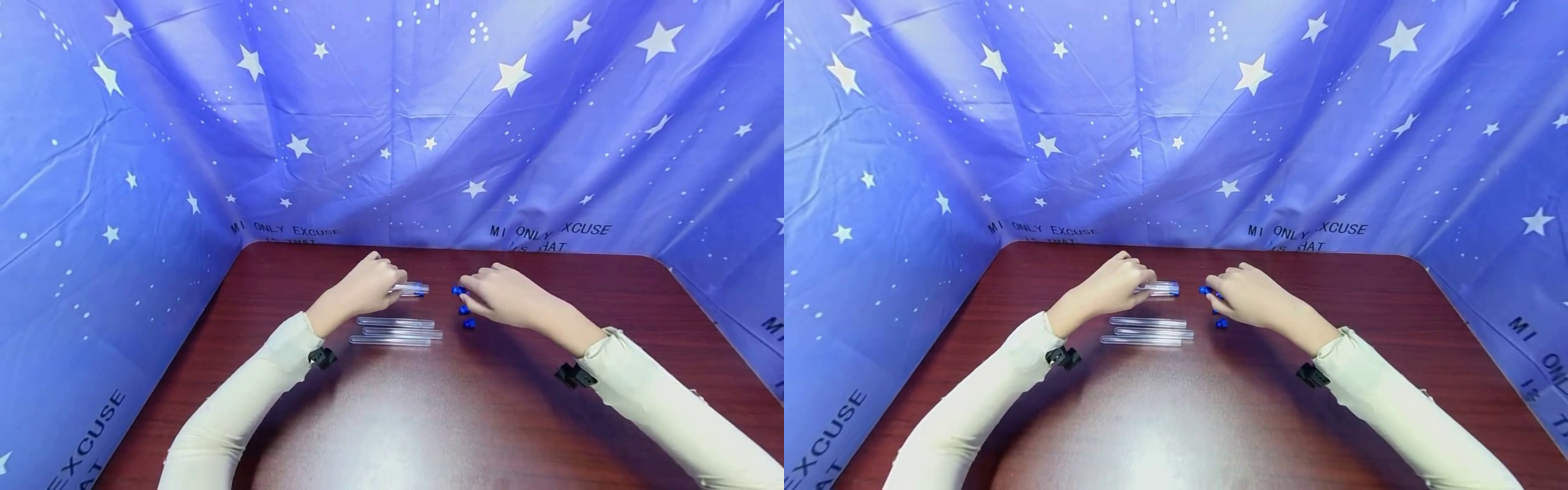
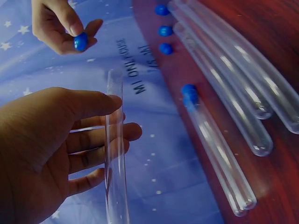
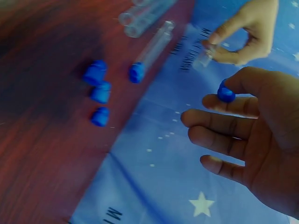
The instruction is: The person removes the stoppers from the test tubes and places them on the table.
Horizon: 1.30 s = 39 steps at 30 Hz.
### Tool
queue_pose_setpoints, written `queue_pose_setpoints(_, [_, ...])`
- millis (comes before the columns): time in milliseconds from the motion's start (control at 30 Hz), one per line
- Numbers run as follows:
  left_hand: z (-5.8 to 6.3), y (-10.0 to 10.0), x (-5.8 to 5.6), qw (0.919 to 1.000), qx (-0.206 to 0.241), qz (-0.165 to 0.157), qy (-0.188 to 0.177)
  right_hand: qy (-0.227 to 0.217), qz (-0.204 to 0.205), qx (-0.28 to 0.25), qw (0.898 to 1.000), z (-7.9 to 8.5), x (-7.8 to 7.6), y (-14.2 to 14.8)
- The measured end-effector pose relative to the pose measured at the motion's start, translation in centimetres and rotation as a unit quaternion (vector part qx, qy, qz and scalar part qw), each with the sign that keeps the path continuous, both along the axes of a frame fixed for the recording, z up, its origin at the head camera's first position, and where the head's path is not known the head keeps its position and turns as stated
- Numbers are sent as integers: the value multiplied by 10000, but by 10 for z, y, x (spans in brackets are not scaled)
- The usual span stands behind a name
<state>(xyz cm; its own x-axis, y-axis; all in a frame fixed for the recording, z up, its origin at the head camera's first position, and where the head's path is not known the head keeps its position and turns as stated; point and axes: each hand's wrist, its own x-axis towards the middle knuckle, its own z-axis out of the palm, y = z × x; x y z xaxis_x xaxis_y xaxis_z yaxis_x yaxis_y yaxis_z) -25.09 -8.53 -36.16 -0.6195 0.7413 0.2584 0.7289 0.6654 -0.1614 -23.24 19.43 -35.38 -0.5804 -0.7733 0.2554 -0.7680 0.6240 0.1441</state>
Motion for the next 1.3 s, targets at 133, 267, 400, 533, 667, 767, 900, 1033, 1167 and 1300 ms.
queue_pose_setpoints(133, [-5,-1,-2,9999,-138,-89,15,112,151,122,9997,-11,1,3])
queue_pose_setpoints(267, [-11,-1,-5,9995,-292,-142,-1,142,220,293,9992,-22,2,6])
queue_pose_setpoints(400, [-17,0,-8,9989,-431,-179,106,90,237,449,9987,-29,3,9])
queue_pose_setpoints(533, [-20,1,-9,9976,-657,-166,148,-12,238,585,9980,-33,6,10])
queue_pose_setpoints(667, [-22,3,-10,9960,-861,-197,138,-79,236,705,9972,-39,7,11])
queue_pose_setpoints(767, [-25,4,-12,9955,-922,-224,74,-209,215,814,9962,-45,8,12])
queue_pose_setpoints(900, [-27,6,-14,9951,-962,-179,-157,-353,167,910,9951,-49,10,13])
queue_pose_setpoints(1033, [-29,8,-15,9939,-1042,-124,-332,-370,194,919,9949,-53,11,15])
queue_pose_setpoints(1167, [-31,10,-16,9926,-1126,-114,-435,-360,247,972,9943,-57,11,17])
queue_pose_setpoints(1300, [-33,11,-17,9922,-1129,-86,-526,-356,242,1032,9937,-62,10,19])
